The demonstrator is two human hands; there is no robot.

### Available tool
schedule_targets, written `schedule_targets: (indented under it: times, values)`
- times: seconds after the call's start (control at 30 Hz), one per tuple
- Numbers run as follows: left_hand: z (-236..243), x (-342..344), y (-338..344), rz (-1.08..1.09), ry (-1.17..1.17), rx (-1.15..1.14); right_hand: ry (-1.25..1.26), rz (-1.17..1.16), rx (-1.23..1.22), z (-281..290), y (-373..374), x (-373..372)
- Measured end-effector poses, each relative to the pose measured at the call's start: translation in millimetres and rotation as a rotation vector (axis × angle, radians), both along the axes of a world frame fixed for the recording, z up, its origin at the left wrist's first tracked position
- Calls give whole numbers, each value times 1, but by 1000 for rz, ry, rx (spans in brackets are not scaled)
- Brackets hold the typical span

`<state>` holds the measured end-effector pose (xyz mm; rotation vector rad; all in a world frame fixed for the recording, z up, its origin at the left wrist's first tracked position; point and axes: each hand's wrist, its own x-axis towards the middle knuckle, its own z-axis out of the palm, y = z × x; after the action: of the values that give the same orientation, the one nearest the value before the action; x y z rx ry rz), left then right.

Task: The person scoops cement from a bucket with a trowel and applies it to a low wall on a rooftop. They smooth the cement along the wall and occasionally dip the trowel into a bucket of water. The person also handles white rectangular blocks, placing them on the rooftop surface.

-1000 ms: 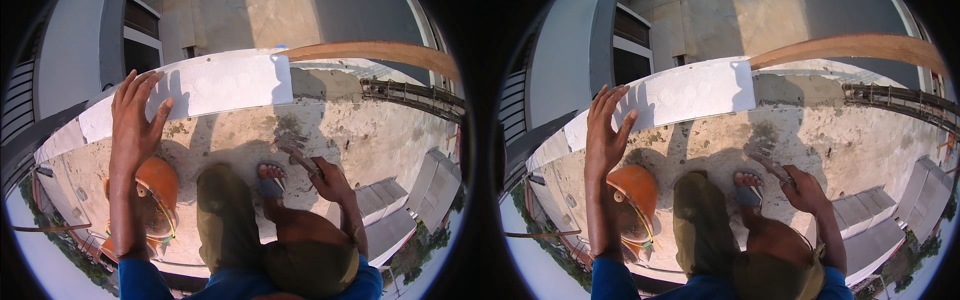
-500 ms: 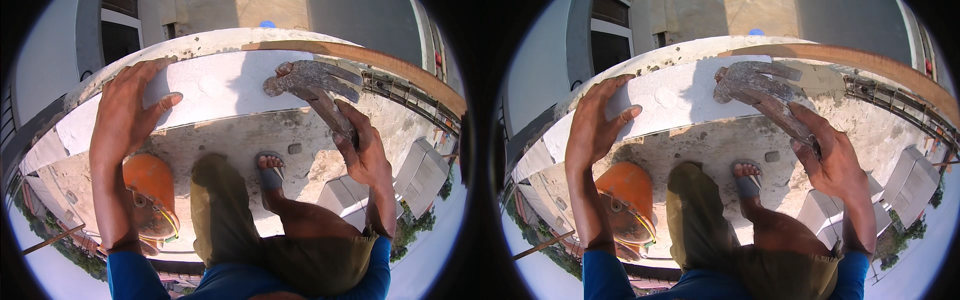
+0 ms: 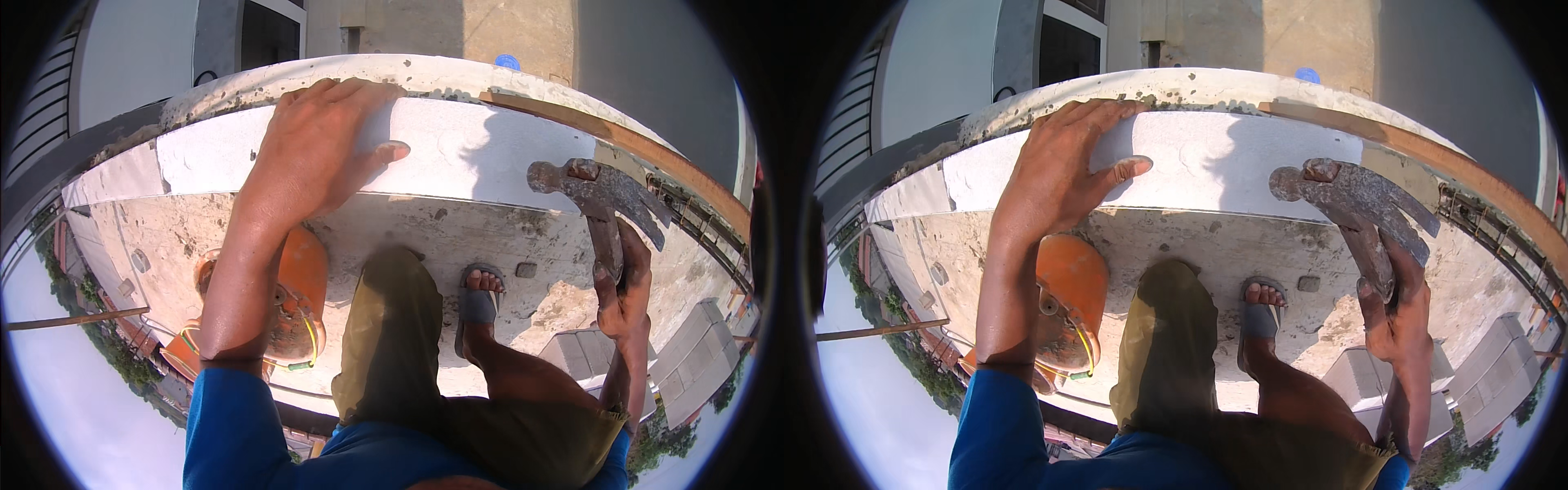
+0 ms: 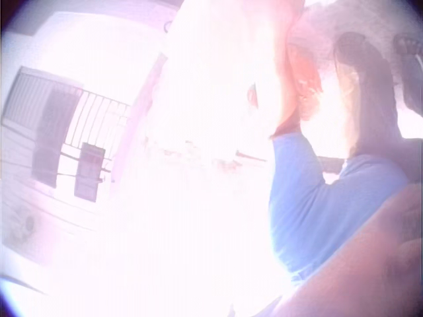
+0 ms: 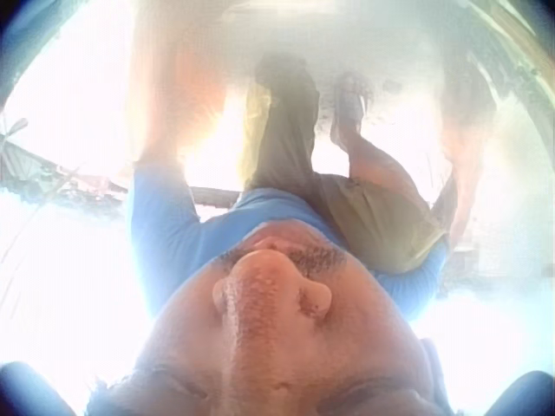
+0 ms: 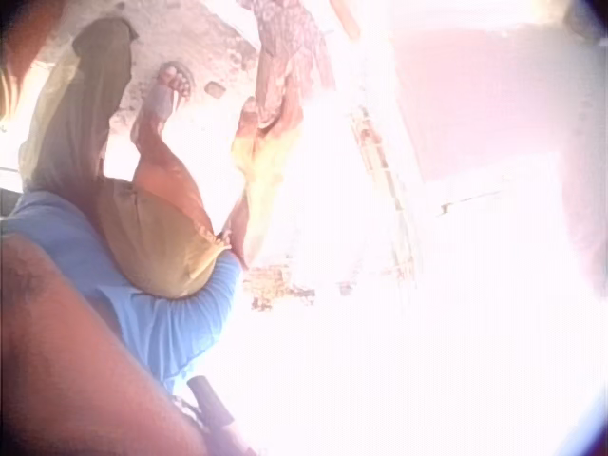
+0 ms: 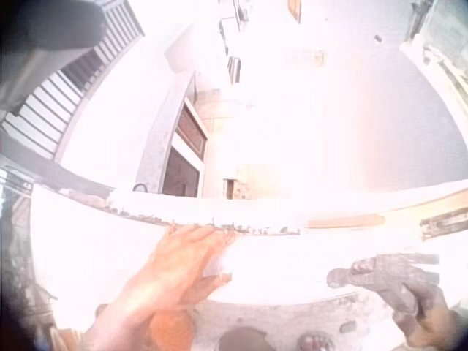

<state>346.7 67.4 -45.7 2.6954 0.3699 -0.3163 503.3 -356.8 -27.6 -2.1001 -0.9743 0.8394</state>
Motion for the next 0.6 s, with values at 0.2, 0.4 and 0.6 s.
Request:
schedule_targets:
  times: [0.2, 0.4, 0.6]
  values:
    - [-10, -16, 0, 7, -128, -29, 55, 44, -44, -10, -1, -41]
    - [-9, -51, -7, 59, -205, 102, 35, 226, -236, -77, 3, -89]
    - [-6, -86, -16, 467, -325, 149, -11, 210, -239, -96, 0, -105]
